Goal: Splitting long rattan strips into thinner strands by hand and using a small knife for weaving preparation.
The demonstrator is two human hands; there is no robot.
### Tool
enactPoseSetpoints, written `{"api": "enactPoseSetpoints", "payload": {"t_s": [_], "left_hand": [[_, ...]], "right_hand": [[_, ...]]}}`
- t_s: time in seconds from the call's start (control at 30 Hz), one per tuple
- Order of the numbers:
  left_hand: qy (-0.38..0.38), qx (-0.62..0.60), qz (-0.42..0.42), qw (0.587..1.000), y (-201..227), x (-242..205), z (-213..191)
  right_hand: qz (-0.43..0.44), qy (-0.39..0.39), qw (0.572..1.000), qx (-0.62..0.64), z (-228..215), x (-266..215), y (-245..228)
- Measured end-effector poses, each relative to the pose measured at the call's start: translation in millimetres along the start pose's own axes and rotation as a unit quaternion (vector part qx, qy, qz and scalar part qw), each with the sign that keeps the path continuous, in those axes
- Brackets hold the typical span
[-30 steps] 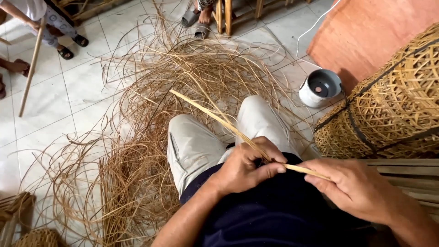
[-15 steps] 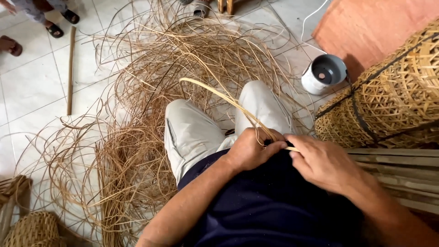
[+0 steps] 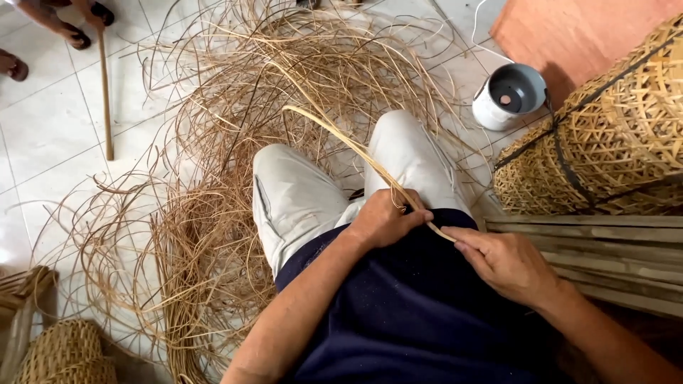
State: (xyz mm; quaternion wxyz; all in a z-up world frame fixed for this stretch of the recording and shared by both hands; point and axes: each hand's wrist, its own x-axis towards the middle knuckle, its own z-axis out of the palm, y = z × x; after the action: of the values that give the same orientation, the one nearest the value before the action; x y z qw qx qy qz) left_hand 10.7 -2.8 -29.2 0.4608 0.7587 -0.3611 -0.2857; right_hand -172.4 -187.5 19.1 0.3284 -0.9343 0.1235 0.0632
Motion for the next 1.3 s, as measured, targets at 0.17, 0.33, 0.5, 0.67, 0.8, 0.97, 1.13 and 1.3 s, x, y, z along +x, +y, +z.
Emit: {"api": "enactPoseSetpoints", "payload": {"t_s": [0.17,0.33,0.5,0.67,0.8,0.97,1.13,1.3], "left_hand": [[0.047,0.039,0.01,0.998,-24.6,6.3,1.7],[0.096,0.081,-0.009,0.992,-24.3,11.5,-8.0],[0.155,0.051,-0.07,0.984,-31.7,14.8,-7.7],[0.122,-0.048,-0.065,0.989,-13.3,5.1,-22.2],[-0.013,0.023,0.007,1.0,23.0,-4.0,-28.5],[0.018,0.09,0.075,0.993,3.3,6.8,-15.4],[0.075,0.082,0.091,0.99,22.4,4.5,-14.5],[0.174,0.121,0.289,0.933,48.4,1.2,-6.6]], "right_hand": [[0.022,-0.013,1.0,0.002,14.2,-7.4,22.2],[0.072,-0.029,0.995,-0.058,10.0,-14.0,20.5],[0.087,-0.026,0.994,-0.061,19.9,-9.9,35.7],[0.129,-0.058,0.989,0.042,11.8,-4.1,36.2],[0.137,-0.099,0.926,0.337,11.6,9.2,53.6],[0.125,-0.138,0.931,0.315,-13.4,21.7,26.7],[0.142,-0.169,0.973,0.068,-31.9,31.9,-4.3],[0.028,-0.134,0.93,0.341,9.2,63.9,18.8]]}}
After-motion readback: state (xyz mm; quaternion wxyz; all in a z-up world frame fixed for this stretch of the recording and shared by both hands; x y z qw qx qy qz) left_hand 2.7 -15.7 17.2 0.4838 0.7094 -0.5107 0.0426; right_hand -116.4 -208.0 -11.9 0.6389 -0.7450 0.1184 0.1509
